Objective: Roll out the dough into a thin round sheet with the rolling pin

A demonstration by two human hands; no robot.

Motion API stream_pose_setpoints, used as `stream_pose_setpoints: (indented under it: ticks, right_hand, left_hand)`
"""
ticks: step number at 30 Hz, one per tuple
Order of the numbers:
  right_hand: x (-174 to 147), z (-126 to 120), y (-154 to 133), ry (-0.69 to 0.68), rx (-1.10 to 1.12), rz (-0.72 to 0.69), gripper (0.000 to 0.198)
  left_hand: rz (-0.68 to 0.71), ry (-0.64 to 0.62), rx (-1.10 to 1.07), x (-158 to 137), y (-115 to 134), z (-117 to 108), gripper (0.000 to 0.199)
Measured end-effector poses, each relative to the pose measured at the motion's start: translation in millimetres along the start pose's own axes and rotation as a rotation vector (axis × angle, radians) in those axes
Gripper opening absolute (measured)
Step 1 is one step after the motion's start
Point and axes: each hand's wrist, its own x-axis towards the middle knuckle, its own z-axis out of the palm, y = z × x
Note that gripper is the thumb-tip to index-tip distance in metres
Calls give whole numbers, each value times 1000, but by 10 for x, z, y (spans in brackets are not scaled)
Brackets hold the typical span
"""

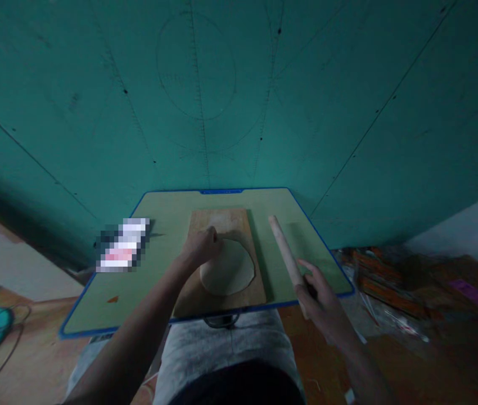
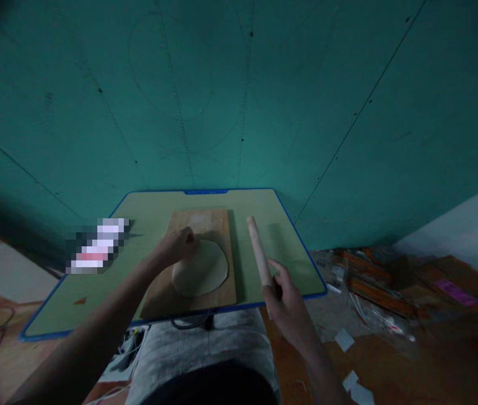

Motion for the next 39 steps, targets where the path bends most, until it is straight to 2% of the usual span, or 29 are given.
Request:
stream_pose_setpoints:
  ticks: [3,6,9,11,12,15,20,25,33,36,39]
  right_hand:
    - [-24,65,-39,-59,-84,-73,51]
    - [-51,196,-123,-102,-213,-223,48]
    - [-33,388,-219,-144,-333,-400,47]
    - [7,525,-266,-178,-410,-510,47]
    - [28,590,-282,-191,-449,-557,47]
    - [63,742,-313,-173,-564,-639,44]
    - [19,858,-346,4,-795,-570,39]
    - [120,822,-302,63,-894,-552,46]
    - [610,579,-124,68,-939,-435,47]
    - [745,536,-99,111,-954,-417,44]
    - [703,577,-129,152,-971,-422,45]
  left_hand:
    - [-14,8,-48,-100,-190,-6,15]
    - [-38,84,-77,-290,-413,-52,21]
    - [50,383,-110,-513,-539,-87,29]
    - [226,572,-121,-621,-550,-51,29]
    - [321,611,-113,-652,-539,-9,30]
    - [480,544,-48,-660,-480,183,35]
    - [487,450,107,-543,-362,419,46]
    - [464,369,173,-322,-165,325,51]
    - [414,249,191,216,233,229,54]
    - [398,236,178,372,322,235,54]
    - [420,260,171,376,312,229,53]
